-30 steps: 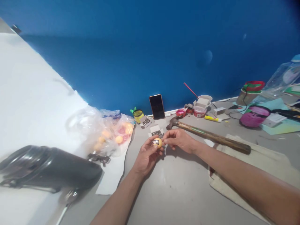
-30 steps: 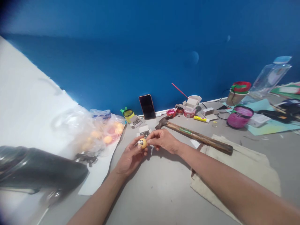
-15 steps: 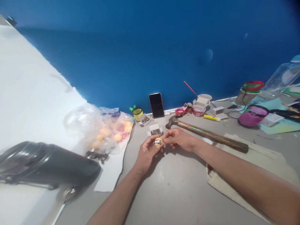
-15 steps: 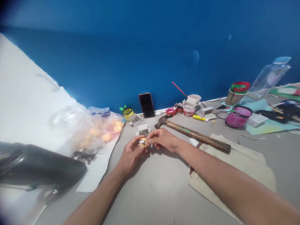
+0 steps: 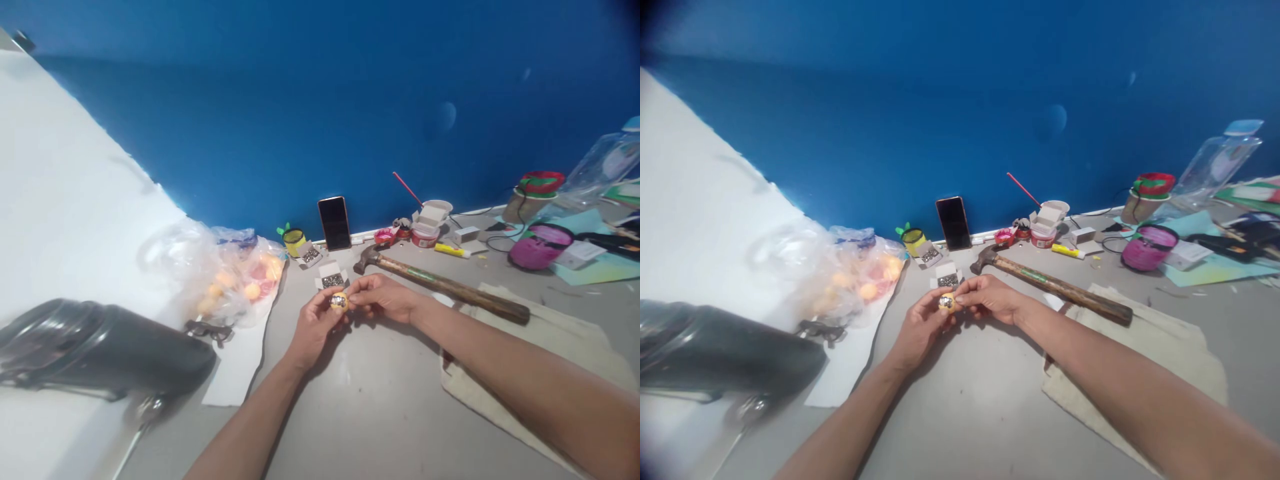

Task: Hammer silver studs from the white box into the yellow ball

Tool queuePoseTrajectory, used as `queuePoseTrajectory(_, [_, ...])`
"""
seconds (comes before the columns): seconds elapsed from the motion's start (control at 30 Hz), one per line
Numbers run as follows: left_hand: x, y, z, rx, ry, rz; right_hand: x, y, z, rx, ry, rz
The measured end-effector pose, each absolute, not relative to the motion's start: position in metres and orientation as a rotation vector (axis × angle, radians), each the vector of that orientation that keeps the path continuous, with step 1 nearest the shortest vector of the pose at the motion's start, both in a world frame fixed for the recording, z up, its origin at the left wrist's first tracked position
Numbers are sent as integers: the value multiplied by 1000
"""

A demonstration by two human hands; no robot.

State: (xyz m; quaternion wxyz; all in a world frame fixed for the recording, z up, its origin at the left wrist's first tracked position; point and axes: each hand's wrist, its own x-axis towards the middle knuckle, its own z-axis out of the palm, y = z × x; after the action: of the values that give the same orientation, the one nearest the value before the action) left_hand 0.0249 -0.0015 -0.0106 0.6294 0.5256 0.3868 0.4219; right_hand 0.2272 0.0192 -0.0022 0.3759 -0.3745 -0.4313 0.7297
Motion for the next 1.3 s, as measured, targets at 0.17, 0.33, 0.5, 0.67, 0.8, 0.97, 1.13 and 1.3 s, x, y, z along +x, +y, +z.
queuePoseTrajectory(0.17, [25,-2,-10,1215,895,972,227,20,-4,-954,-1087,1874])
queuePoseTrajectory(0.33, [27,-4,-8,1190,911,975,226,20,-6,-961,-1046,1886])
queuePoseTrajectory(0.5, [28,-5,-7,1180,926,978,225,22,-9,-962,-1004,1914])
queuePoseTrajectory(0.67, [29,-5,-8,1173,921,990,225,22,-10,-956,-985,1939])
queuePoseTrajectory(0.8, [30,-7,-7,1180,928,989,226,23,-10,-939,-986,1960])
queuePoseTrajectory(0.97, [31,-10,-6,1175,963,996,226,23,-9,-921,-1003,1976])
queuePoseTrajectory(1.13, [33,-12,-6,1172,996,1037,224,22,-8,-900,-1001,1997])
queuePoseTrajectory(1.3, [33,-13,-3,1203,1008,1033,225,21,-4,-902,-1038,1981])
